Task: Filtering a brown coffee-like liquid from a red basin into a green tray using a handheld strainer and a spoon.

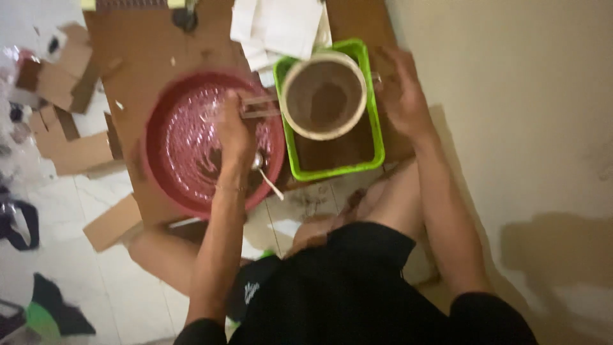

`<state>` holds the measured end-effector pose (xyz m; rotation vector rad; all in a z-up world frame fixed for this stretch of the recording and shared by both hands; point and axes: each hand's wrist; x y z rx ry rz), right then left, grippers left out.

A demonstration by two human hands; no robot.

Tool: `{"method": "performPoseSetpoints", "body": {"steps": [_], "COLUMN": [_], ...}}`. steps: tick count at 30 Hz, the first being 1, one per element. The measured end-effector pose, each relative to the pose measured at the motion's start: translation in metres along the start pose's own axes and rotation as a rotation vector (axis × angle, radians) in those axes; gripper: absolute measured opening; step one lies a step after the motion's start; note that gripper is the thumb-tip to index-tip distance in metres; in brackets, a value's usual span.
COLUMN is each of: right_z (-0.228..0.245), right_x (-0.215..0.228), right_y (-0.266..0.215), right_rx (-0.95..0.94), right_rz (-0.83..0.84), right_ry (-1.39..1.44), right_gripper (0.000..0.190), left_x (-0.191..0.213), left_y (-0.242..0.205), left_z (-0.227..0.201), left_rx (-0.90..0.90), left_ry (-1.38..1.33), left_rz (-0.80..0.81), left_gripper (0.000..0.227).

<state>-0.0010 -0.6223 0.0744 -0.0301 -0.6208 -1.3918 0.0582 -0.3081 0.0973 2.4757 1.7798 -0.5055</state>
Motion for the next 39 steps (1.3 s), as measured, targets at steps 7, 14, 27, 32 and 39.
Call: {"method": "performPoseSetpoints", "body": {"steps": [7,14,27,32,39], "right_z": [0.019,0.014,0.009,0.01,0.007], "right_x": [0.008,0.01,0.009,0.012,0.015], "right_y": [-0.005,-0.006,-0.015,-0.016,-0.022], "right_rx": [-0.057,-0.031,-0.016,0.01,-0.03], "right_rz": [0.035,0.067,0.029,0.017,-0.011], "right_ry": [0.072,0.115,0.141,0.104,0.169], "right_gripper": [0.056,0.066,0.06,0.05,0.045], "left_x": [-0.021,-0.016,-0.024,-0.026,-0.024], "left_y": [-0.003,0.005,0.007,0.014,0.023], "left_z": [-0.016,-0.008,-0.005,0.006,0.011], "left_rx": [-0.048,-0.093,-0.055,-0.049,-0.029], "left_ry": [-0.021,-0.086,-0.18,-0.111,-0.247], "left_rz": [0.054,0.03,0.014,0.065,0.067], "left_gripper": [0.039,0.034,0.033,0.033,0.033]}}
Point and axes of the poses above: each hand's wrist, its own y-axis towards the middle knuckle, its own x-axis out of the back of the hand, z = x × y, and after that the axes turned 14 degrees about z, right-handed
